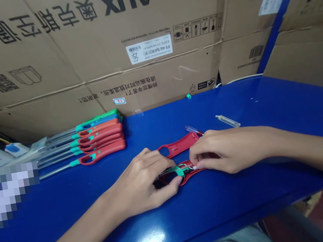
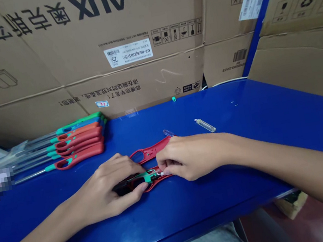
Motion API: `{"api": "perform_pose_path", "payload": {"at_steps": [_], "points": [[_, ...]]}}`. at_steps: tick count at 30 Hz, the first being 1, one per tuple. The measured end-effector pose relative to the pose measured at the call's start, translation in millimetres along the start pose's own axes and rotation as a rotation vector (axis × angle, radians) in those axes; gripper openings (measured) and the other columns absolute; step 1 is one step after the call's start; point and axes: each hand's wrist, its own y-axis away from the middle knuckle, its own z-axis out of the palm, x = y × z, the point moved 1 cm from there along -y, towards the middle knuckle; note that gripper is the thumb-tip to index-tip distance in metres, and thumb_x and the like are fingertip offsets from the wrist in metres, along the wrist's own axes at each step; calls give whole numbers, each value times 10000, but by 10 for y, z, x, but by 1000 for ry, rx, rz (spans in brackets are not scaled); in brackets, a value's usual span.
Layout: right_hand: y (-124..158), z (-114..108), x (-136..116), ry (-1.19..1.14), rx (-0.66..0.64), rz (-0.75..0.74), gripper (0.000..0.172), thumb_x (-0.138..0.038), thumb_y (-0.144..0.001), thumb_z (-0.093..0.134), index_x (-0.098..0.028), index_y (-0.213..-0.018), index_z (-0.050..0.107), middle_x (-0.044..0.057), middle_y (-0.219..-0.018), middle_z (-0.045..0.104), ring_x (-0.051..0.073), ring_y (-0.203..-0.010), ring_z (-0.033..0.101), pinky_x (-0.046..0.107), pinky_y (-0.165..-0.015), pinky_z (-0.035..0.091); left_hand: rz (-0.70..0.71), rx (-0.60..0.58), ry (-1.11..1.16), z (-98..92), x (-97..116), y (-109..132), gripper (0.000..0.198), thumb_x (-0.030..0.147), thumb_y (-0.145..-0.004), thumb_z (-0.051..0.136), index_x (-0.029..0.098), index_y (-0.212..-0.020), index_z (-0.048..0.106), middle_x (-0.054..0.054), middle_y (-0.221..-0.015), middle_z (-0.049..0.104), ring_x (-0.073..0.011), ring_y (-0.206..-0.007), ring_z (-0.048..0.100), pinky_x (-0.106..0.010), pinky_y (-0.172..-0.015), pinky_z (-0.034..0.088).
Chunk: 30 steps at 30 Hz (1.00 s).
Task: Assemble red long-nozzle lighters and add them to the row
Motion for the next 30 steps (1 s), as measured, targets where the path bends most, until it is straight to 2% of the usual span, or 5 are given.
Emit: {"api": "perform_pose_path", "payload": {"at_steps": [4, 9, 13, 24, 30], "points": [[7, 3, -2, 3, 15, 3, 134, -207, -916, 506, -184, -872, 630, 35, -836, 659, 171, -784, 566, 278, -691, 415, 3, -8, -3, -13, 7, -6, 149, 271, -878, 602, 173, -964, 675, -40, -858, 701, -186, -795, 640, -350, -800, 428], [-12, -4, -40, -45, 29, -23, 76, -156, -853, 553, -169, -847, 628, 10, -717, 642, 127, -637, 543, 234, -600, 398, 19, 14, -16, -1, -6, -11, 146, 277, -883, 592, 177, -948, 676, -40, -837, 699, -183, -777, 639, -335, -768, 424], [-20, -8, -45, -57, 34, -54, 96, -155, -864, 536, -162, -848, 630, 5, -706, 632, 115, -619, 541, 224, -588, 392, 26, 24, -15, 9, -11, -12, 148, 283, -886, 584, 175, -922, 678, -41, -816, 696, -181, -754, 629, -331, -734, 416], [-20, 19, 11, -56, 55, -134, 146, -226, -943, 515, -177, -945, 653, 25, -882, 685, 150, -784, 600, 280, -746, 431, 11, 20, -4, -7, -9, -13, 139, 266, -874, 592, 176, -934, 678, -38, -831, 705, -176, -766, 637, -331, -755, 433], [-39, 17, 30, -60, 35, -171, 168, -237, -971, 495, -179, -953, 652, 21, -903, 688, 147, -826, 611, 277, -807, 423, -3, 13, 9, -12, -6, -8, 143, 255, -874, 598, 178, -966, 675, -35, -865, 717, -184, -801, 647, -345, -799, 442]]}}
